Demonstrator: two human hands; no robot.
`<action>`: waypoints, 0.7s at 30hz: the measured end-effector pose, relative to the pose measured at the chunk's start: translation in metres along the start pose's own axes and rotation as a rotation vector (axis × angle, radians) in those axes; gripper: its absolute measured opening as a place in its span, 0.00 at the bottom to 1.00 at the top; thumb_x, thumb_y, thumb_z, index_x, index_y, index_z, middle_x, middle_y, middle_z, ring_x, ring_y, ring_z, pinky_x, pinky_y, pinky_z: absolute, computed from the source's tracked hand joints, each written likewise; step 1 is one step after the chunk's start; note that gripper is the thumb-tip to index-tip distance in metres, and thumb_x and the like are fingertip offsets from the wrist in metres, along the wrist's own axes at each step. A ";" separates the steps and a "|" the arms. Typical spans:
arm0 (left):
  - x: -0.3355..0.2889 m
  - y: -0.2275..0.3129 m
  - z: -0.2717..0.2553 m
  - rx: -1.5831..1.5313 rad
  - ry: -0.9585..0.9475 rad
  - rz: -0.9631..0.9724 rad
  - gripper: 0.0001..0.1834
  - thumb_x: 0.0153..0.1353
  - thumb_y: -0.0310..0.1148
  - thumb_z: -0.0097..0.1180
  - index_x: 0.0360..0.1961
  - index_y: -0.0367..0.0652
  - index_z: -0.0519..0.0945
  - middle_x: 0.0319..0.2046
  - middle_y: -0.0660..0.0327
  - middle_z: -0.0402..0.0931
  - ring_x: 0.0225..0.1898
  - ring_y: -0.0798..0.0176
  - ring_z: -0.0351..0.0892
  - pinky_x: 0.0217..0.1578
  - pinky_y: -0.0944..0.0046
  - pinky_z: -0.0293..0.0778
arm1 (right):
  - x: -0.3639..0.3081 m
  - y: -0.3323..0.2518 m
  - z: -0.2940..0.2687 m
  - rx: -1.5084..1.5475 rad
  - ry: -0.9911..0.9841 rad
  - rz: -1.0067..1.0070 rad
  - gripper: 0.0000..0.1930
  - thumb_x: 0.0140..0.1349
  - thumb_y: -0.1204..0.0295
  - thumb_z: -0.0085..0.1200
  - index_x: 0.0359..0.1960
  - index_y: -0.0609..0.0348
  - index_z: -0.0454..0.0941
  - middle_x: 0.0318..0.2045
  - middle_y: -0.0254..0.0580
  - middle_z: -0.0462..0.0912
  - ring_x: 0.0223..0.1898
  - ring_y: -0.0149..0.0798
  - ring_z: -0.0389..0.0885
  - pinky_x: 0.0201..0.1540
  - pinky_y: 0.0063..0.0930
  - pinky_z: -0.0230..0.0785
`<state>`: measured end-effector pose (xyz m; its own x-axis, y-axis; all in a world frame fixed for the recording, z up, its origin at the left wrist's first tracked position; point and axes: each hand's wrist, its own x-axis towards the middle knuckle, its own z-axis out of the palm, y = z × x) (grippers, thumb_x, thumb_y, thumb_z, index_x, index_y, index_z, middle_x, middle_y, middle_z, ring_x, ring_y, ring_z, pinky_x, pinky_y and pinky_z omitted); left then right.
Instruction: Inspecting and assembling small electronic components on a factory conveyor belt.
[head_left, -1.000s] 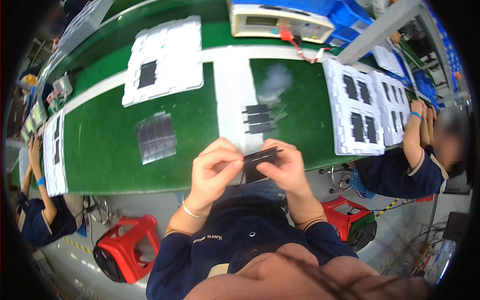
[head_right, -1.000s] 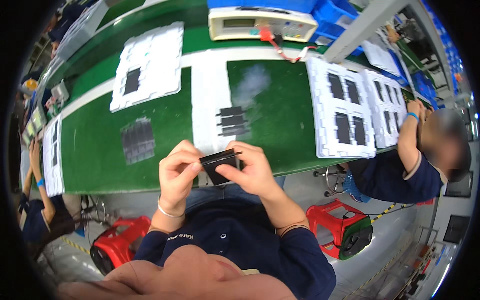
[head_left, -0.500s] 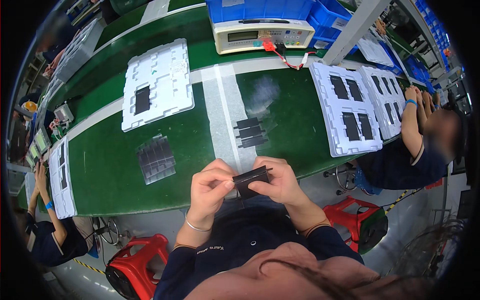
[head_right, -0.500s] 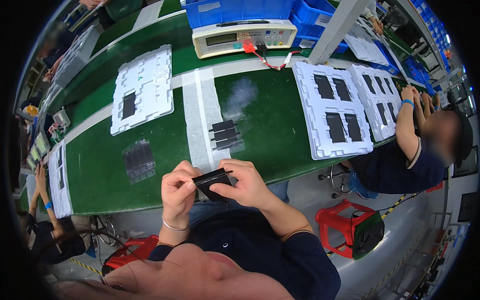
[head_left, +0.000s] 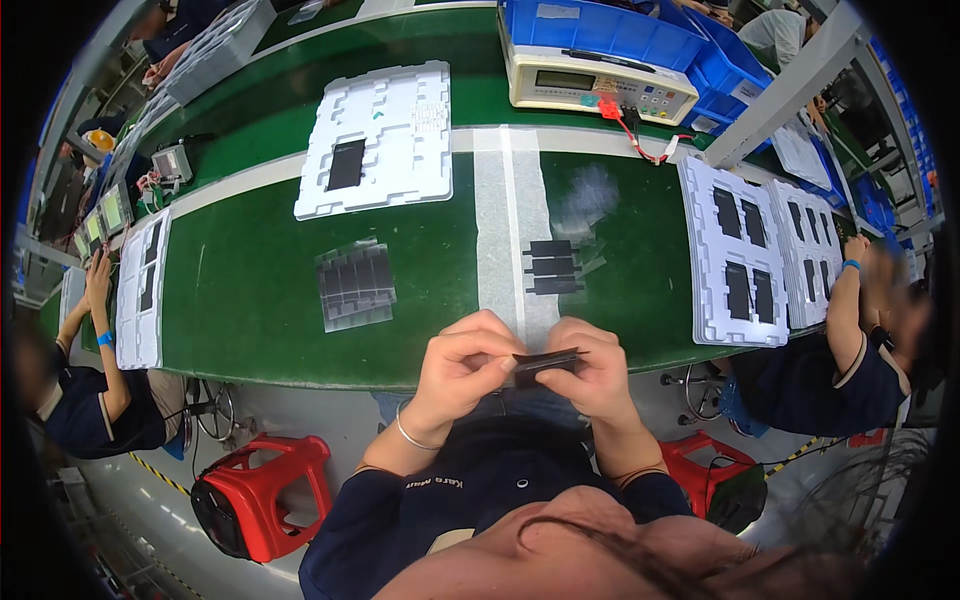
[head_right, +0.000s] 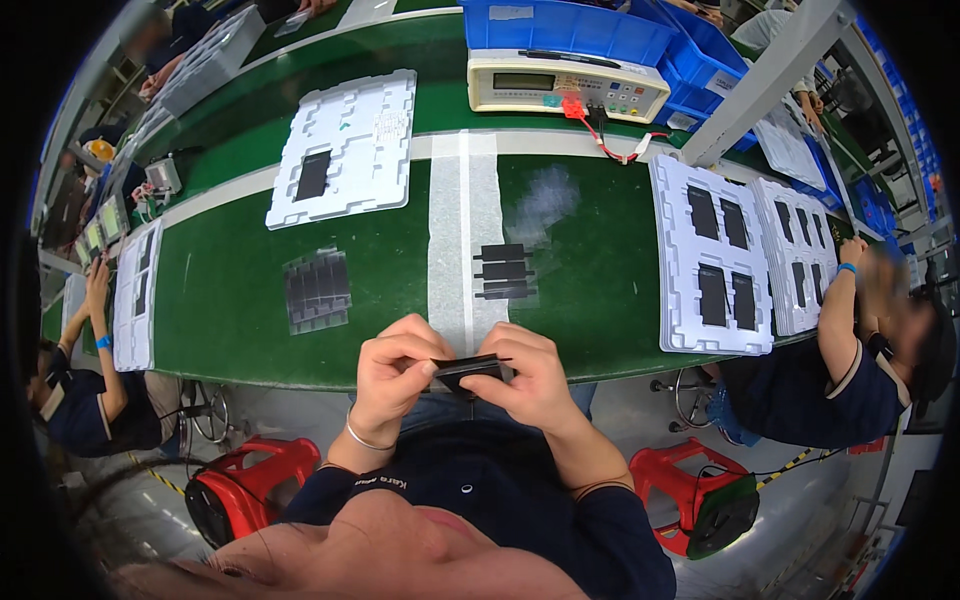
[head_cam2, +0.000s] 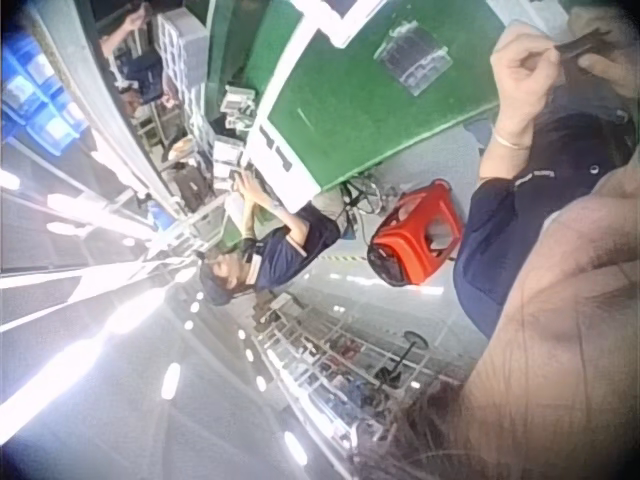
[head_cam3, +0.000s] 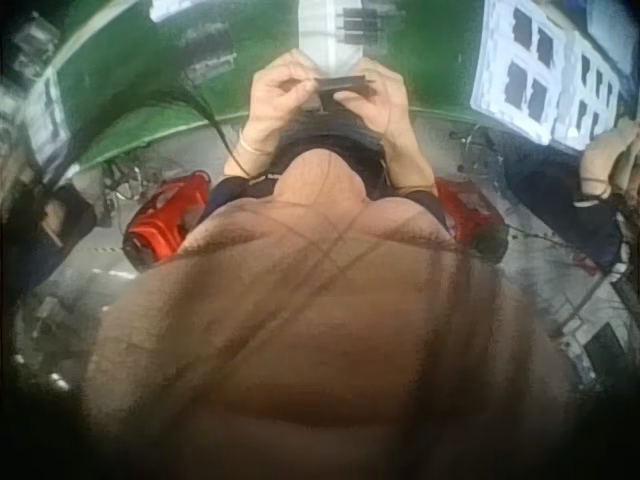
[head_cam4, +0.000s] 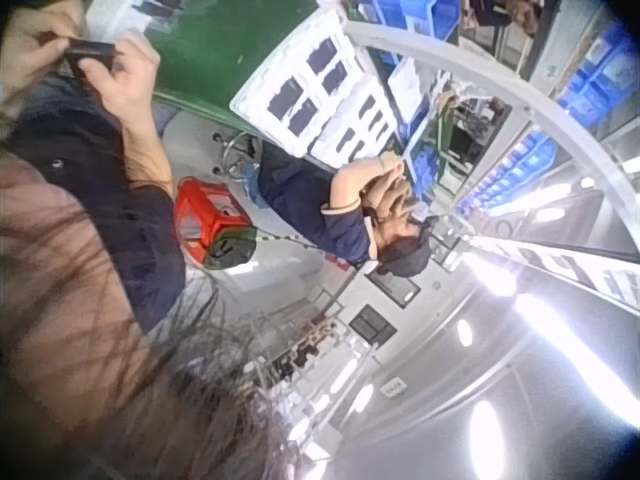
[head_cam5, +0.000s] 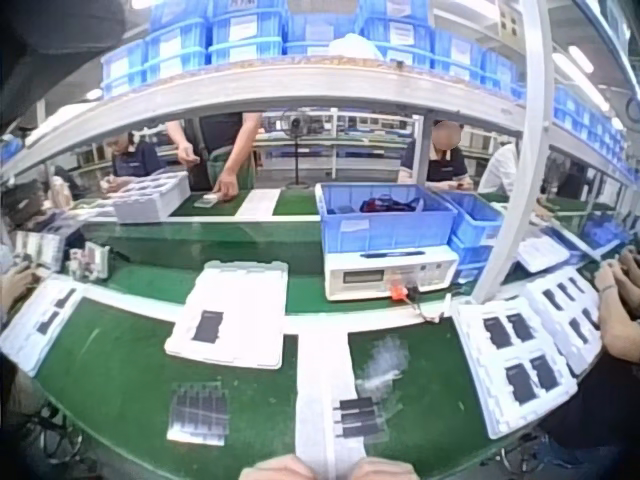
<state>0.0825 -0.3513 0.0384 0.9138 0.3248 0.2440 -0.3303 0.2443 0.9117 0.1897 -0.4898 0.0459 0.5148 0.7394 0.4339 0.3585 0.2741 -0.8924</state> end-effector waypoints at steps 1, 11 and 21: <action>0.001 0.001 0.002 0.008 0.019 0.074 0.04 0.50 0.18 0.54 0.28 0.34 0.79 0.28 0.60 0.72 0.26 0.72 0.70 0.25 0.76 0.65 | -0.001 0.001 -0.001 0.016 0.027 0.002 0.10 0.40 0.78 0.63 0.18 0.64 0.71 0.18 0.37 0.71 0.19 0.32 0.67 0.22 0.24 0.57; 0.009 0.008 0.001 -0.012 0.120 0.141 0.05 0.48 0.15 0.53 0.27 0.32 0.79 0.27 0.58 0.71 0.28 0.68 0.72 0.29 0.74 0.68 | 0.009 0.007 -0.002 0.090 0.042 0.025 0.10 0.43 0.76 0.62 0.22 0.66 0.73 0.20 0.38 0.72 0.21 0.31 0.69 0.24 0.22 0.59; 0.010 0.006 0.007 0.012 0.120 0.198 0.05 0.47 0.16 0.55 0.26 0.34 0.79 0.27 0.58 0.72 0.29 0.65 0.74 0.30 0.70 0.70 | 0.008 0.008 0.001 0.142 0.108 -0.072 0.08 0.43 0.78 0.62 0.23 0.65 0.74 0.22 0.38 0.73 0.24 0.32 0.69 0.25 0.22 0.59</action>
<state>0.0914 -0.3531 0.0484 0.7962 0.4721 0.3785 -0.4971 0.1538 0.8540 0.1953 -0.4812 0.0420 0.5753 0.6467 0.5008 0.2875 0.4134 -0.8640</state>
